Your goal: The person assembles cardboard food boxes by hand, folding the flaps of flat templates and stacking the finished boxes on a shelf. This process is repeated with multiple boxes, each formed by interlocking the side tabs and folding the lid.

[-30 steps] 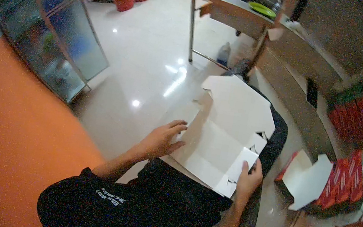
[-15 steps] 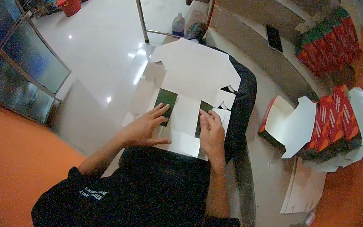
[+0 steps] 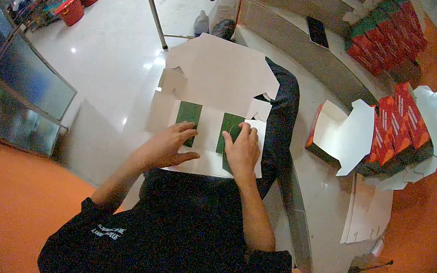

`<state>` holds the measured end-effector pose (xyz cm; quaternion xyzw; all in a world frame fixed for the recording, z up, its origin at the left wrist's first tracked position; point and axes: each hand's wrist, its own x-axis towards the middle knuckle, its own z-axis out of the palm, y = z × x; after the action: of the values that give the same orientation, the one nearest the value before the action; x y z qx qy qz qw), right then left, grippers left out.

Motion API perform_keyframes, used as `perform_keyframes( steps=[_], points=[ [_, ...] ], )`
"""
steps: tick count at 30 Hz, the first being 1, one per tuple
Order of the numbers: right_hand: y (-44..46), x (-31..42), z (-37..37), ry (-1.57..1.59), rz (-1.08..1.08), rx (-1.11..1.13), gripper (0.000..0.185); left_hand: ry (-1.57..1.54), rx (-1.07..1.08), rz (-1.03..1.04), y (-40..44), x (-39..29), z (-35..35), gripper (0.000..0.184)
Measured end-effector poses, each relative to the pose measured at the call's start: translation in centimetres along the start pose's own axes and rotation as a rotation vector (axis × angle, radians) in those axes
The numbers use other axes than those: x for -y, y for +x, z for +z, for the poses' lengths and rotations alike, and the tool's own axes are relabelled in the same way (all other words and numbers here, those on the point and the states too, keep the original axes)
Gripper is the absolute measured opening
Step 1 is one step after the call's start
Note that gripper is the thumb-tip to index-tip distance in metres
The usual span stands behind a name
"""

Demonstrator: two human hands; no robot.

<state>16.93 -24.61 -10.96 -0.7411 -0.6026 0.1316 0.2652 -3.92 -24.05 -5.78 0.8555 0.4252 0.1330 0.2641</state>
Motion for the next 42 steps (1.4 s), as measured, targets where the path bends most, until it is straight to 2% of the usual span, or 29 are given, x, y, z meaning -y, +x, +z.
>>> perform_keyframes(
  steps=[3, 5, 6, 9, 12, 13, 14, 16, 18, 20, 22, 24, 25, 26, 28, 31, 33, 37, 41, 42],
  points=[
    [-0.4, -1.2, -1.4, 0.245, 0.032, 0.085, 0.039, -0.008, -0.078, -0.050, 0.5, -4.9, -1.3, 0.057],
    [-1.0, -2.4, -2.3, 0.477, 0.055, 0.151, 0.035, -0.096, -0.145, -0.151, 1.9, -5.9, 1.2, 0.053],
    [-1.5, -2.7, -2.8, 0.495, 0.027, 0.161, 0.033, -0.139, -0.181, -0.200, 2.7, -5.9, 2.5, 0.051],
    [-3.1, -3.8, -3.7, 0.514, -0.058, 0.204, 0.029, -0.606, -0.040, -0.222, 6.1, -3.8, 6.8, 0.039],
    [-3.9, -3.4, -4.9, 0.588, -0.039, 0.233, 0.029, -0.831, -0.110, -0.179, 7.2, -2.9, 7.3, 0.030],
    [-4.3, -2.6, -5.9, 0.547, -0.088, 0.193, 0.030, -0.849, -0.178, -0.142, 7.3, -3.2, 6.4, 0.022],
    [-4.6, -1.5, -7.2, 0.508, -0.139, 0.152, 0.030, -0.921, -0.159, -0.147, 7.4, -3.4, 5.2, 0.019],
    [-5.2, 0.3, -8.8, 0.437, -0.276, 0.054, 0.031, -1.063, -0.239, -0.110, 7.3, -4.1, 3.0, 0.019],
    [-5.4, 1.7, -9.7, 0.357, -0.445, -0.066, 0.032, -0.994, -0.247, -0.046, 7.3, -4.5, 0.6, 0.021],
    [-5.0, 2.1, -9.9, 0.298, -0.477, -0.122, 0.031, -1.079, -0.236, -0.014, 7.2, -5.2, -1.4, 0.024],
    [-4.3, 2.4, -10.3, 0.290, -0.521, -0.204, 0.032, -1.121, -0.325, 0.068, 7.2, -5.7, -2.6, 0.026],
    [-3.8, 2.6, -10.5, 0.334, -0.574, -0.313, 0.033, -1.164, -0.336, 0.030, 7.1, -6.0, -4.5, 0.030],
    [-4.0, 2.4, -10.0, 0.422, -0.481, -0.345, 0.034, -1.192, -0.328, 0.027, 7.0, -6.0, -5.2, 0.032],
    [-4.0, 2.4, -10.1, 0.426, -0.480, -0.367, 0.035, -1.220, -0.320, 0.025, 7.0, -6.0, -5.5, 0.034],
    [-3.9, 2.6, -10.3, 0.433, -0.479, -0.413, 0.036, -1.186, -0.344, 0.076, 6.6, -6.3, -5.1, 0.037],
    [-3.7, 4.3, -11.3, 0.329, -0.549, -0.304, 0.037, -1.187, -0.328, 0.216, 6.0, -6.8, -4.6, 0.041],
    [-3.1, 4.3, -11.1, 0.289, -0.551, -0.312, 0.040, -1.234, -0.290, 0.288, 5.8, -7.2, -4.1, 0.039],
    [-2.5, 4.1, -11.4, 0.284, -0.537, -0.320, 0.041, -0.974, -0.405, 0.291, 5.7, -7.0, -2.3, 0.037],
    [-2.3, 3.5, -10.9, 0.347, -0.538, -0.314, 0.041, -0.577, -0.418, 0.162, 4.6, -7.8, -1.1, 0.030],
    [-2.4, 3.4, -10.7, 0.490, -0.444, -0.270, 0.042, -0.623, -0.417, 0.177, 4.5, -8.2, -0.8, 0.029]
  ],
)
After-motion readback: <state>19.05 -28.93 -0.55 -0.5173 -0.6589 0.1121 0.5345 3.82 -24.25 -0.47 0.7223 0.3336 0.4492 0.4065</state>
